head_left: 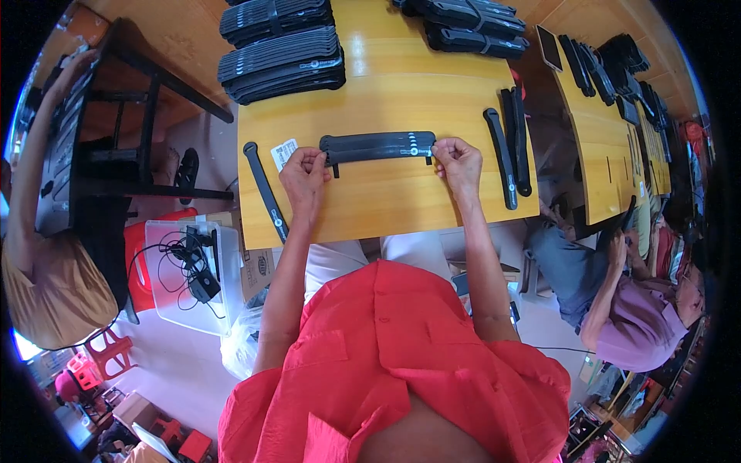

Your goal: Assembling black textile straps by sliding on fasteners and stacking the finished products.

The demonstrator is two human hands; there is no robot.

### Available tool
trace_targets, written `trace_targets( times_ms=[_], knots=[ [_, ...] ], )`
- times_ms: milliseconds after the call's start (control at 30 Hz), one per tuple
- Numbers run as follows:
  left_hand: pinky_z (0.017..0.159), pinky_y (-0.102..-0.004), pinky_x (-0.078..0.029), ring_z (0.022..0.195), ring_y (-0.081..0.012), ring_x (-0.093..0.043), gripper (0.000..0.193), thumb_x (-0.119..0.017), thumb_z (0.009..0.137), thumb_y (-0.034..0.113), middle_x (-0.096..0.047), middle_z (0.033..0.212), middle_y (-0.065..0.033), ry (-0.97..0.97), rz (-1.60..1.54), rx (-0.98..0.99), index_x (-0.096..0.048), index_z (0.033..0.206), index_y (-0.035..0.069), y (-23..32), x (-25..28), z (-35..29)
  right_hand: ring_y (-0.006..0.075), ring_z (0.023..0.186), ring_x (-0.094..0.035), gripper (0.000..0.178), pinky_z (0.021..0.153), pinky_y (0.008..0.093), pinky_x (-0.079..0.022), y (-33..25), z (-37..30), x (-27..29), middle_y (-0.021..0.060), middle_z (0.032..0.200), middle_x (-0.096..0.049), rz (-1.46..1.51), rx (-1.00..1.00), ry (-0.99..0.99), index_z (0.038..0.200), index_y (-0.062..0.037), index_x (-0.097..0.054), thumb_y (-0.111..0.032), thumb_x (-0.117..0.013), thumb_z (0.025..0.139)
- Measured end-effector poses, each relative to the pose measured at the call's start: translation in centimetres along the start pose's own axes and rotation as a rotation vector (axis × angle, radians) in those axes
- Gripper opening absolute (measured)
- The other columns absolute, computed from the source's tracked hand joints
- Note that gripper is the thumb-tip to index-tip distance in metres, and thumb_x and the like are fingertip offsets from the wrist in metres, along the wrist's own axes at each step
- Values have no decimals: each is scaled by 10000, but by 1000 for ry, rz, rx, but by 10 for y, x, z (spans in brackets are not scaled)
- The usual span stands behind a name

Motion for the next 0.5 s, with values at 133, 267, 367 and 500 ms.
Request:
trace_targets(
  times_ms=[133,267,367,500],
  knots=[
    [472,-207,-495,546,-74,-555,61,-609,813,29,-588,681,-45,7,13,5,-597,835,-27,0,-1,1,59,452,-500,50,378,191,-402,2,1,0,17,608,-573,-12,0,6,786,11,-629,-23,-658,765],
    [466,-204,-485,539,-70,-550,55,-608,814,27,-586,671,-39,13,13,2,-597,830,-25,2,-1,-1,58,452,-502,46,374,189,-402,1,0,0,17,606,-575,-33,8,15,786,11,-630,-16,-659,762],
    [458,-204,-478,529,-71,-545,55,-608,812,23,-583,663,-39,10,5,-15,-596,828,-28,5,-2,-2,58,447,-501,43,371,189,-402,1,0,0,15,600,-573,-26,17,15,784,11,-629,-12,-658,762],
    [461,-200,-457,530,-71,-536,81,-601,832,58,-574,681,-34,0,42,-53,-591,850,-19,-2,-2,-1,58,440,-498,42,367,191,-401,0,-1,-1,14,593,-570,-56,29,31,779,12,-628,-13,-658,764]
  ],
)
Point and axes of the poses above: each hand's wrist, its own z-axis towards the middle knuckle, its own x-axis out of the back of the hand, y = z × x, the point moved 1 cm from there along z, towards the middle knuckle
